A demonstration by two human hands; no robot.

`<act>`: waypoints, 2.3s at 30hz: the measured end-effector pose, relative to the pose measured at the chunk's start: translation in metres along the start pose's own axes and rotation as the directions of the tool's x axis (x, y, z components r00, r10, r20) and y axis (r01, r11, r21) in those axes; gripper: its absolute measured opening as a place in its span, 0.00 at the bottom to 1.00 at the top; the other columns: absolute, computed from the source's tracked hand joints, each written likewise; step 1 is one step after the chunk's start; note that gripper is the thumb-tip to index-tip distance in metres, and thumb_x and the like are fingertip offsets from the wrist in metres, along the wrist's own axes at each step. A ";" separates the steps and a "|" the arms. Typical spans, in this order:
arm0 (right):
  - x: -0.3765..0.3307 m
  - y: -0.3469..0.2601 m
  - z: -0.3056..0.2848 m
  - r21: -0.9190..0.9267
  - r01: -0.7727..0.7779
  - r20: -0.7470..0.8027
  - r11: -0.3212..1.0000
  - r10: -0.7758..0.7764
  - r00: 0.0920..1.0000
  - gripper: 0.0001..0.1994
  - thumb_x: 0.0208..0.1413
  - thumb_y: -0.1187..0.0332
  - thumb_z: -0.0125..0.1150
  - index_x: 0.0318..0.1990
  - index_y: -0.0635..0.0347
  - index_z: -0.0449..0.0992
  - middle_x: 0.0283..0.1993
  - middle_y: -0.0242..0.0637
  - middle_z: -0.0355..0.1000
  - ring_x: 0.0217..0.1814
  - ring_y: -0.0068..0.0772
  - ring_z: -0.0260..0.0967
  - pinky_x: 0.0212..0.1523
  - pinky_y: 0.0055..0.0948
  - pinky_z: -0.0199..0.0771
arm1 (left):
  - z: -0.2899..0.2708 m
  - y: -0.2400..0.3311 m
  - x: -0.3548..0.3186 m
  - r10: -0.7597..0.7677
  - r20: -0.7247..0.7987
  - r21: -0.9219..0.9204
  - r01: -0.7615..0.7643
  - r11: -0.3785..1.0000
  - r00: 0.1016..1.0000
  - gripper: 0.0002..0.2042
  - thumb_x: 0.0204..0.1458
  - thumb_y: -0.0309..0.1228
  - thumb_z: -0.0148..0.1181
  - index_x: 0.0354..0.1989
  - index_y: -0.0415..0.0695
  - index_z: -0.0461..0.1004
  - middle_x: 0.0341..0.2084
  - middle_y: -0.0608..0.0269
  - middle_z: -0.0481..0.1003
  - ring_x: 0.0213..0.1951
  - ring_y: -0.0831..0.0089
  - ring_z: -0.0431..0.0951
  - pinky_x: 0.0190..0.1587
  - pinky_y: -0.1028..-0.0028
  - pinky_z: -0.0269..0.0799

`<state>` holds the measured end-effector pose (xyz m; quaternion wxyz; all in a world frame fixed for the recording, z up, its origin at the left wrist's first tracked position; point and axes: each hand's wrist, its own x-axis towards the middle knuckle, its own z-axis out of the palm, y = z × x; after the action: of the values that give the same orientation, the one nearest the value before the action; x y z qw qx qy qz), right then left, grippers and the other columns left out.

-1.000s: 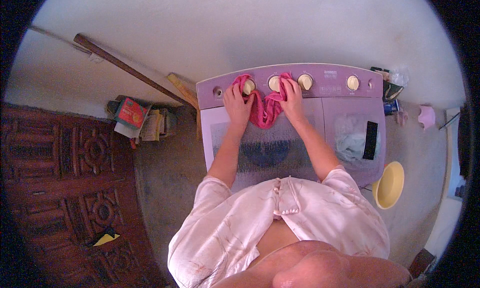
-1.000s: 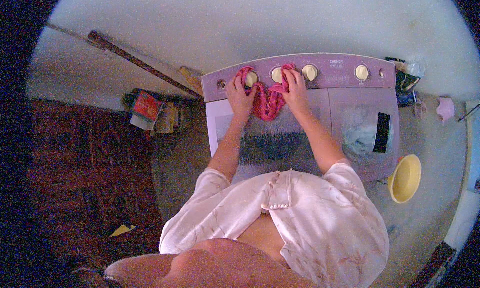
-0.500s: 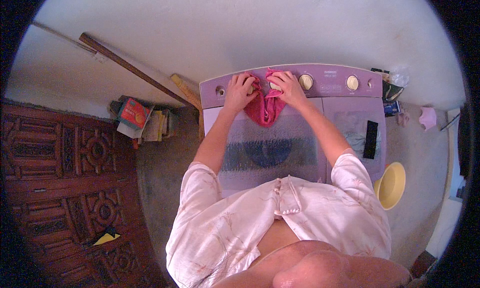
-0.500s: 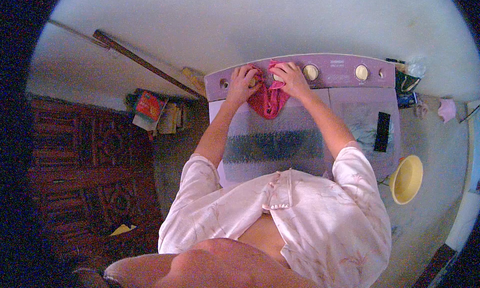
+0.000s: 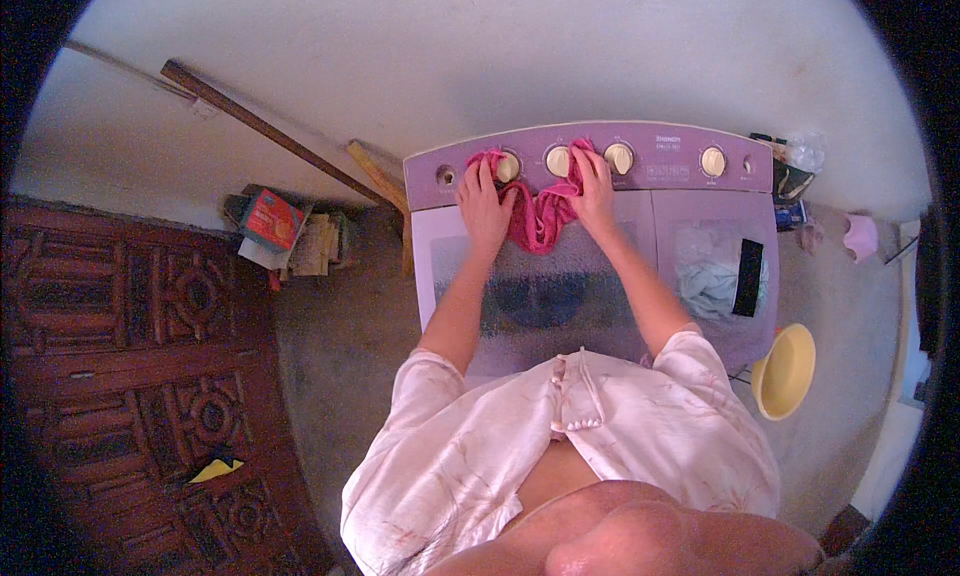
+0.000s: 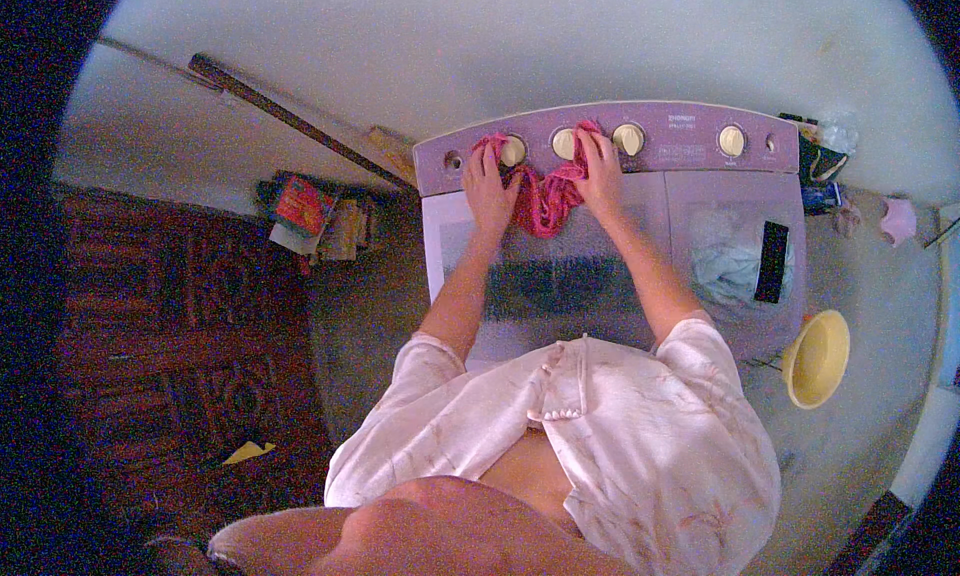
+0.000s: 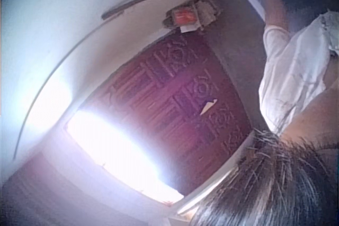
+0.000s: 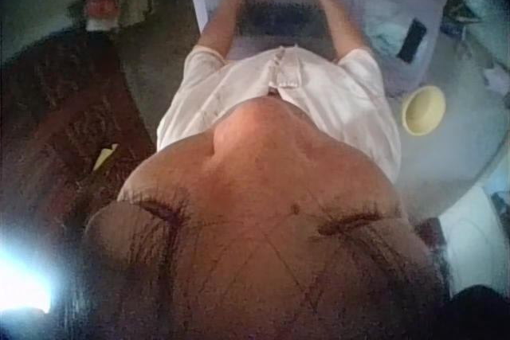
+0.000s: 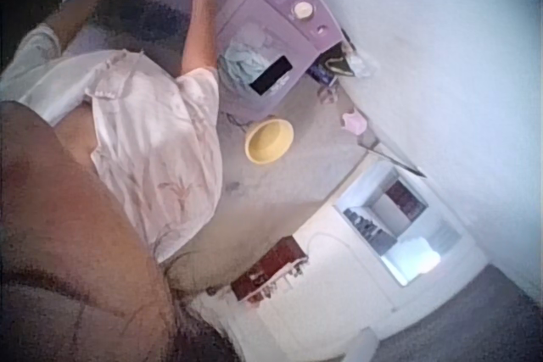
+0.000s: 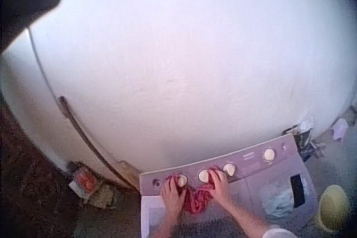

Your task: The person wipes down the control knobs and the lid of a washing machine using a cloth.

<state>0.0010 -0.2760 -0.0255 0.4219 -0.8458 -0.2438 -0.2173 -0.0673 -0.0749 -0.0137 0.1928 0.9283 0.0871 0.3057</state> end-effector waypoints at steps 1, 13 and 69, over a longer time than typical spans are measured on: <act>0.010 -0.001 -0.001 -0.039 0.060 0.028 0.997 -0.059 0.998 0.38 0.42 0.76 0.72 0.66 0.56 0.68 0.63 0.44 0.65 0.64 0.56 0.63 0.65 0.48 0.65 | -0.001 -0.005 0.009 0.076 0.006 -0.040 -0.076 0.996 0.997 0.35 0.46 0.37 0.73 0.63 0.41 0.66 0.58 0.51 0.68 0.59 0.48 0.67 0.61 0.50 0.63; 0.016 -0.008 -0.010 -0.106 0.207 0.168 0.973 -0.187 0.968 0.31 0.44 0.68 0.73 0.60 0.56 0.73 0.58 0.40 0.69 0.60 0.51 0.66 0.61 0.47 0.69 | -0.003 -0.005 0.018 0.099 0.064 -0.021 -0.098 0.995 0.993 0.33 0.44 0.39 0.74 0.59 0.42 0.68 0.53 0.52 0.70 0.56 0.48 0.69 0.58 0.53 0.65; 0.053 -0.007 -0.014 -0.080 0.367 0.383 0.927 -0.312 0.869 0.29 0.45 0.67 0.73 0.58 0.52 0.74 0.56 0.37 0.69 0.61 0.47 0.66 0.60 0.44 0.70 | -0.011 -0.012 0.068 0.524 0.340 -0.063 -0.537 0.841 0.781 0.26 0.43 0.36 0.73 0.52 0.46 0.72 0.50 0.60 0.72 0.54 0.53 0.70 0.55 0.55 0.67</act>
<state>0.0364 -0.2714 0.0164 0.2597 -0.8442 -0.4458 -0.1456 -0.0205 -0.0413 0.0256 0.0937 0.9573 -0.2070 0.1788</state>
